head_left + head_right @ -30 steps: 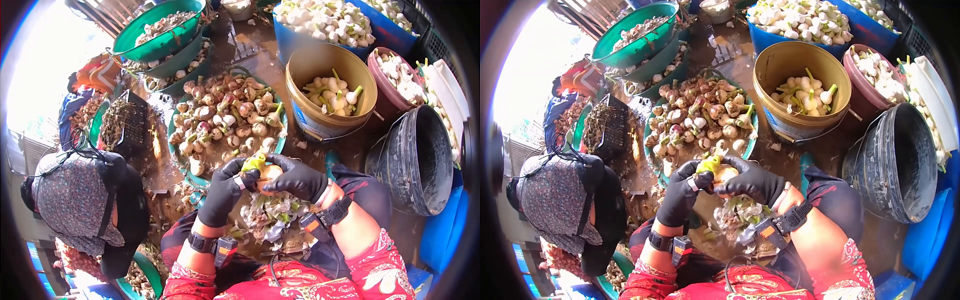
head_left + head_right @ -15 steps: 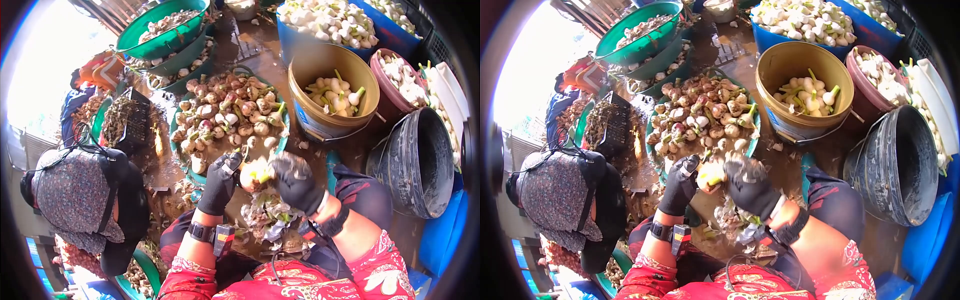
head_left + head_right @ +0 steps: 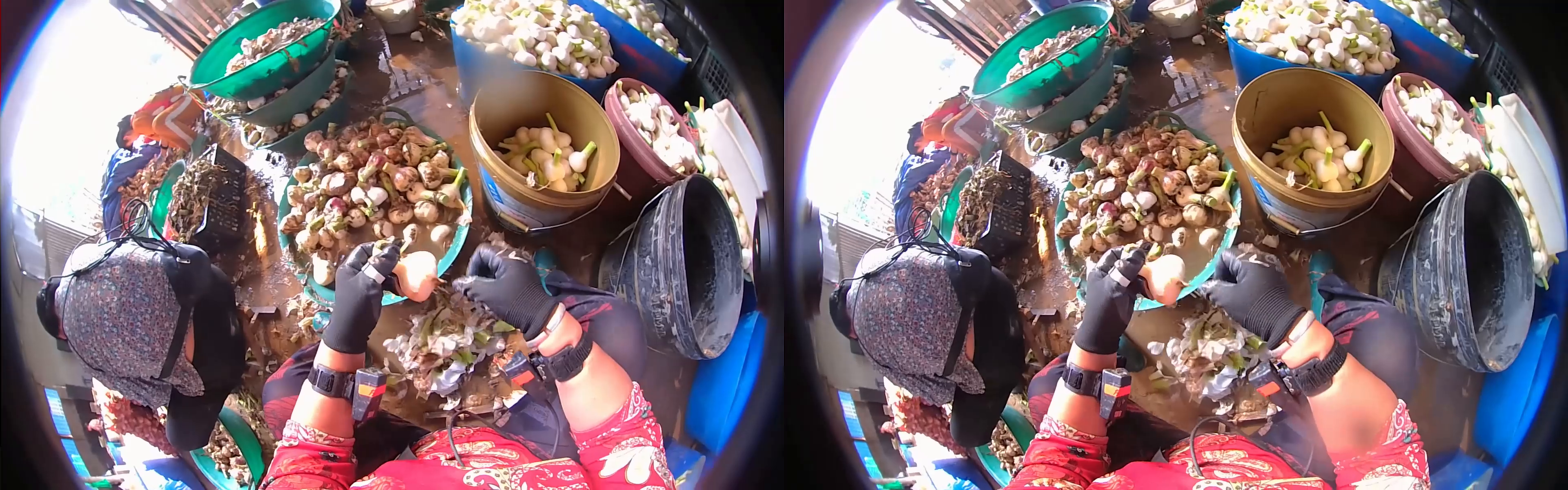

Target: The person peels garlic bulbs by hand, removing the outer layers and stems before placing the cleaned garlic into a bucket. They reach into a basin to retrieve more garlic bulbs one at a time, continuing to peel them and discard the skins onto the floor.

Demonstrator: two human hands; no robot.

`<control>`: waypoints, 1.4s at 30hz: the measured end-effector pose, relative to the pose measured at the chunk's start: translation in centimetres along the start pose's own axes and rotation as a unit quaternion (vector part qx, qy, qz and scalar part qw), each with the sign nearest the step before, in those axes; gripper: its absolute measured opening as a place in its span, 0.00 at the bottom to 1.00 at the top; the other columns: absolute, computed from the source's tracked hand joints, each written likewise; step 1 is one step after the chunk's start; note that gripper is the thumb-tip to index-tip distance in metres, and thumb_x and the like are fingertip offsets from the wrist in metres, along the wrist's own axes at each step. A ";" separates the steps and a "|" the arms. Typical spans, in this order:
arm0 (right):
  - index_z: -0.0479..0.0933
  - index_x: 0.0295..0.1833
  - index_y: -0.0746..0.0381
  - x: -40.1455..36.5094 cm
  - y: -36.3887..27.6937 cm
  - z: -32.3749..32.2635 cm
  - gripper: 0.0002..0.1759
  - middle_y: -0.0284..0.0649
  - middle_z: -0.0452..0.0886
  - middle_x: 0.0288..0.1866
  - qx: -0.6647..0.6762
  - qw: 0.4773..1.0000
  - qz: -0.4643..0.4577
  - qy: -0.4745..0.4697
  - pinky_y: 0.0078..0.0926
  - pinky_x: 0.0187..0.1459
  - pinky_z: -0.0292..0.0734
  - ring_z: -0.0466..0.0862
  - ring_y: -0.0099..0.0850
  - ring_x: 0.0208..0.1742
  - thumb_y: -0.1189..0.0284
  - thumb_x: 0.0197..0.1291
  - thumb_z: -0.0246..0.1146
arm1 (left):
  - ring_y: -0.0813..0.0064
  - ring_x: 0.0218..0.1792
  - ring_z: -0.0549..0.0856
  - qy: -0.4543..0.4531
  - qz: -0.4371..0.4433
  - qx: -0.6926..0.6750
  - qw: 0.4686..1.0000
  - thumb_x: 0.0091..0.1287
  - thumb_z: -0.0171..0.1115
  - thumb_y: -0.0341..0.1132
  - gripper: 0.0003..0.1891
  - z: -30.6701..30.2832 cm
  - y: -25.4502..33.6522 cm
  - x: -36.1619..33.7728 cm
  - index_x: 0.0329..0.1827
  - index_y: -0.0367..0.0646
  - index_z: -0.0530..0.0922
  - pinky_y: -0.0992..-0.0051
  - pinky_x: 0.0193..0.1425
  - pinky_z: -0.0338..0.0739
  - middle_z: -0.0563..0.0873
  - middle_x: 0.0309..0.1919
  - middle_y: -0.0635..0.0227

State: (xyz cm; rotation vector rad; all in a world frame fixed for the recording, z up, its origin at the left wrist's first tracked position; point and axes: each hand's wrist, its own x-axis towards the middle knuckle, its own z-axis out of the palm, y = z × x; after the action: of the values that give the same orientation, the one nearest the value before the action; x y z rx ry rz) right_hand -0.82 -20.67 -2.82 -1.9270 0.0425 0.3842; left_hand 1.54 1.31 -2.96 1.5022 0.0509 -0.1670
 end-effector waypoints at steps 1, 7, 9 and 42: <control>0.79 0.39 0.62 0.2 0.3 0.4 0.14 0.49 0.80 0.37 0.001 1.000 0.002 0.002 0.39 0.41 0.76 0.81 0.41 0.40 0.65 0.50 0.67 | 0.82 0.28 0.80 -0.006 -0.022 -0.005 1.000 0.67 0.61 0.35 0.12 0.3 0.1 -0.1 0.46 0.34 0.78 0.81 0.31 0.75 0.81 0.29 0.71; 0.78 0.37 0.61 0.5 0.1 1.4 0.13 0.45 0.77 0.32 -0.021 0.953 -0.286 0.095 0.37 0.37 0.74 0.78 0.45 0.35 0.70 0.44 0.65 | 0.87 0.30 0.78 -0.038 -0.022 0.053 0.998 0.65 0.63 0.33 0.10 1.7 1.6 -0.6 0.45 0.36 0.79 0.83 0.32 0.73 0.83 0.31 0.74; 0.78 0.36 0.62 0.2 -0.1 1.3 0.11 0.44 0.76 0.31 -0.064 0.949 -0.294 0.096 0.35 0.37 0.73 0.78 0.42 0.34 0.72 0.44 0.67 | 0.87 0.30 0.78 -0.043 0.011 0.098 0.994 0.65 0.64 0.34 0.11 1.5 1.4 -0.5 0.45 0.36 0.79 0.83 0.32 0.73 0.83 0.31 0.73; 0.72 0.29 0.60 0.6 1.0 -2.4 0.04 0.35 0.77 0.26 0.294 0.940 -0.093 0.143 0.27 0.25 0.74 0.77 0.25 0.23 0.76 0.56 0.59 | 0.79 0.33 0.82 -0.052 -0.110 -0.315 0.941 0.69 0.55 0.32 0.09 0.1 -0.3 0.3 0.44 0.35 0.77 0.79 0.37 0.79 0.81 0.34 0.67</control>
State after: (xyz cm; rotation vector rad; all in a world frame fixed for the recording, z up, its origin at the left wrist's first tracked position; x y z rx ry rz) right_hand 0.15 -23.18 -3.14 -1.3618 0.1478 -0.0455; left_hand 1.74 1.16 -3.31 0.8428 0.1727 -0.3726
